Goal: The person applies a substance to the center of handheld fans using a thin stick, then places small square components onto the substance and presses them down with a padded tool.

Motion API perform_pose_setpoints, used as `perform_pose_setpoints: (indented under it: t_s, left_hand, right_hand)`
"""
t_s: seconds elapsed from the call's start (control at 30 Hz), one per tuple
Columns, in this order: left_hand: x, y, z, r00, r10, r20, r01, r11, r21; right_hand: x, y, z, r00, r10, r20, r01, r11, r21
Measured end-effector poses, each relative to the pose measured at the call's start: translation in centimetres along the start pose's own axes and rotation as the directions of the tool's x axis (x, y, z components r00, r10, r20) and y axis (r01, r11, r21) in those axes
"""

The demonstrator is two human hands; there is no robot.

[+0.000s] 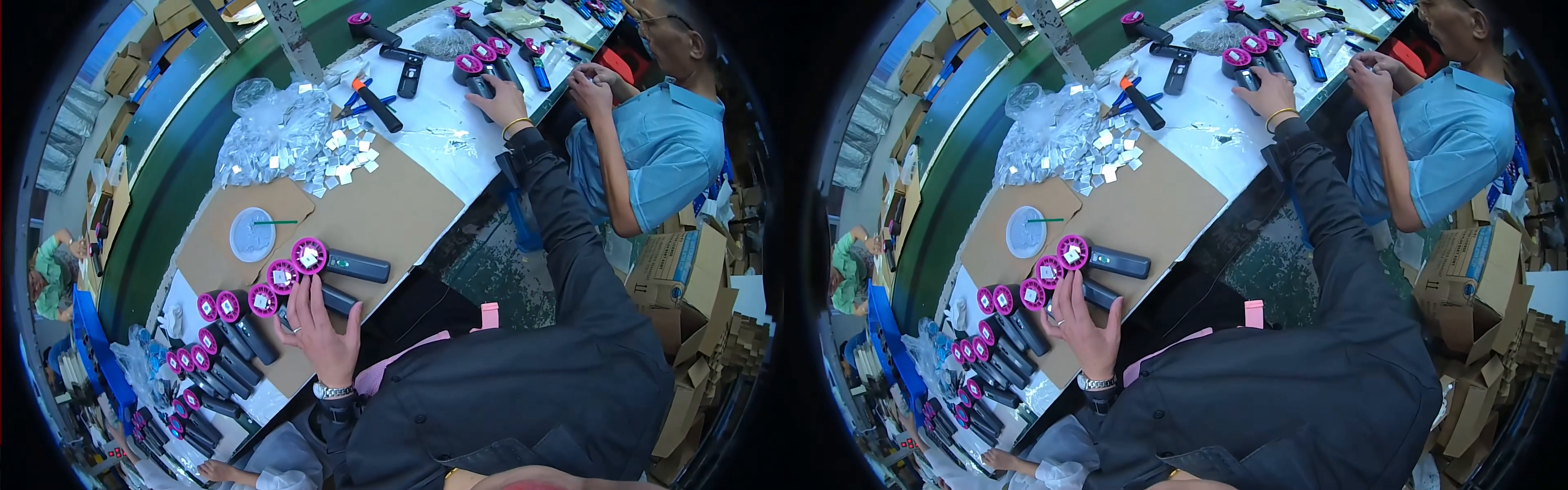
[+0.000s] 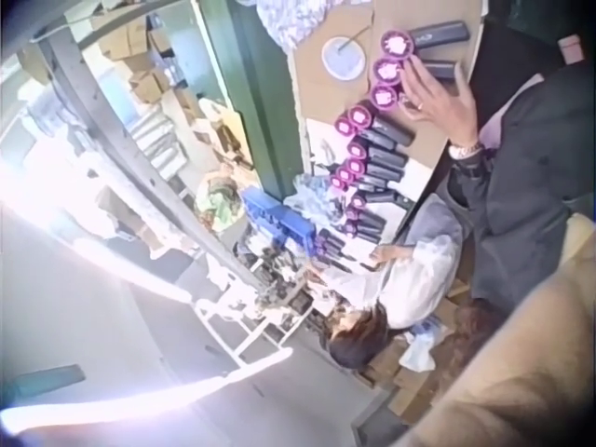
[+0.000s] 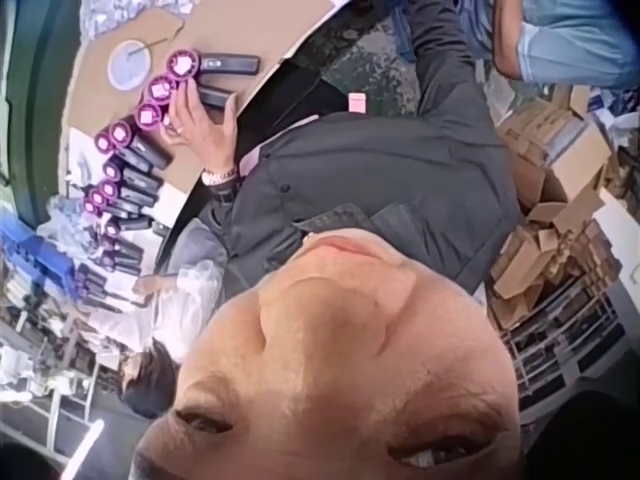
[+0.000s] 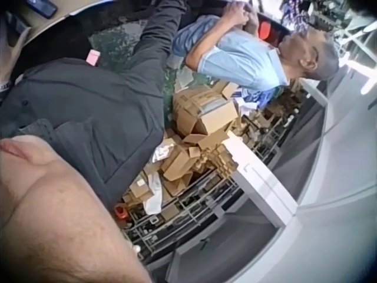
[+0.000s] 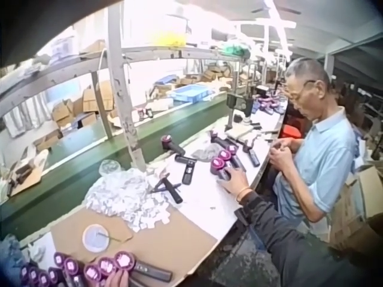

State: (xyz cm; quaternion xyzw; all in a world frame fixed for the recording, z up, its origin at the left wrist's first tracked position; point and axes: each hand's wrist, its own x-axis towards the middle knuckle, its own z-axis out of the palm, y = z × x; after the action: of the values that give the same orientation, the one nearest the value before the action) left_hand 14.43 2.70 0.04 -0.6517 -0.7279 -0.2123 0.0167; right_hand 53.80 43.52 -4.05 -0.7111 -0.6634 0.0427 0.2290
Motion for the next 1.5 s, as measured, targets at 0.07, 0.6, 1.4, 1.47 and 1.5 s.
perform_pose_setpoints:
  t_s: [0.07,0.6,1.4,1.47,1.5]
  left_hand:
    - [0.0,0.0,0.0,1.0,0.003,0.003,-0.003,1.0,0.004]
    - [-0.1,0.4,-0.2,1.0,-0.028,0.005,0.028,0.999,0.037]
    - [-2.7,-3.8,1.4,0.991,-0.013,-0.134,0.002,0.997,-0.083]
    - [-2.8,-3.8,0.8,0.99,0.014,-0.143,-0.023,0.998,-0.063]
    - [-2.8,-4.0,0.9,0.989,0.008,-0.148,-0.017,0.998,-0.057]
  right_hand:
    - [0.3,-0.4,-0.1,1.0,0.004,0.016,-0.003,1.0,-0.023]
    - [-7.3,-2.0,-0.2,0.998,-0.064,-0.014,0.065,0.995,0.07]
    - [-27.1,-19.9,0.6,0.827,-0.513,0.23,0.253,0.705,0.663]
    - [-27.4,-20.1,-0.2,0.802,-0.548,0.237,0.258,0.676,0.69]
    - [-27.5,-20.1,-0.6,0.787,-0.565,0.246,0.253,0.661,0.707]
